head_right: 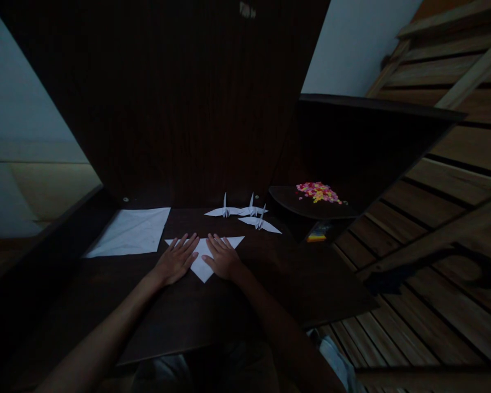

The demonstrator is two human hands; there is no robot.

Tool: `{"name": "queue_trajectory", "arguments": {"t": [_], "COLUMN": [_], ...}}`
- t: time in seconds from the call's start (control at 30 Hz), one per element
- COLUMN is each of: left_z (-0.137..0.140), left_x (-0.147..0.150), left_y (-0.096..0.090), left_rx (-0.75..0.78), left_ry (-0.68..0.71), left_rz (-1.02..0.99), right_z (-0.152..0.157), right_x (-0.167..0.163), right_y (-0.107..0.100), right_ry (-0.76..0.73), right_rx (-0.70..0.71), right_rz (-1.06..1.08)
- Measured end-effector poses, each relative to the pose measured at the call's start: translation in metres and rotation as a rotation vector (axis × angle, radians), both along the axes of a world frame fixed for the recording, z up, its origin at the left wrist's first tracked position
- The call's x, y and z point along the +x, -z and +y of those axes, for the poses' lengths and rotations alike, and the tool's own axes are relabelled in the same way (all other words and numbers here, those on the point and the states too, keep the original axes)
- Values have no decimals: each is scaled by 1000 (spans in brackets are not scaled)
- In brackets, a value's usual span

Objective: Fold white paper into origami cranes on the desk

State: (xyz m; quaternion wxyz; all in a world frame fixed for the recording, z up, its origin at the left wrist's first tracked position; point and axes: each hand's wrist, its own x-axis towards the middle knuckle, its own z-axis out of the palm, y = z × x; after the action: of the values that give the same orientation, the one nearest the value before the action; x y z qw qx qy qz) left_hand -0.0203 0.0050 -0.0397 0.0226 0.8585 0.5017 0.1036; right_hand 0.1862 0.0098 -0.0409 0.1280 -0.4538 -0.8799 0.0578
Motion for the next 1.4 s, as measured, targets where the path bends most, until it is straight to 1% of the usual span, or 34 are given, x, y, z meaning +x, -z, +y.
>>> {"name": "queue_trajectory", "arguments": {"t": [0.17, 0.3, 0.4, 0.5, 0.67, 0.77, 0.87, 0.9, 0.97, 1.07, 1.2, 1.23, 1.3, 1.4], "left_z": [1, 1, 0, -1, -3, -4, -4, -4, -4, -4, -4, -4, -5, -6], "left_x": [-2, -3, -3, -2, 4, 8, 12, 13, 14, 15, 15, 16, 17, 18], "left_y": [2, 2, 0, -2, -6, -8, -7, -7, -5, -2, -1, -2, -3, -7], "left_rx": [-24, -24, -36, -46, -8, 23, 34, 38, 37, 9, -25, -33, -56, -87], "left_ry": [-47, -50, -82, -124, -139, -101, 34, 76, 114, 107, 98, 95, 92, 91], "left_rz": [-15, -40, -35, -18, 19, 36, 26, 24, 31, 55, 70, 74, 82, 86], "right_z": [0, -2, -4, -5, -5, -5, -5, -6, -7, -8, -5, -4, -1, 2], "right_x": [14, 31, 42, 48, 49, 49, 49, 49, 49, 47, 40, 35, 22, -4], "right_y": [3, 1, -1, -1, -1, -1, -2, -2, -5, -11, -24, -27, -30, -29], "right_ry": [75, 152, 203, 229, 243, 243, 235, 234, 238, 242, 242, 240, 236, 189], "right_rx": [-19, -49, -71, -72, -75, -63, -60, -62, -63, -64, -120, -123, -85, -74], "right_rz": [-8, -1, 3, 1, -18, -27, -61, -76, -103, -133, -180, -185, -164, -91]}}
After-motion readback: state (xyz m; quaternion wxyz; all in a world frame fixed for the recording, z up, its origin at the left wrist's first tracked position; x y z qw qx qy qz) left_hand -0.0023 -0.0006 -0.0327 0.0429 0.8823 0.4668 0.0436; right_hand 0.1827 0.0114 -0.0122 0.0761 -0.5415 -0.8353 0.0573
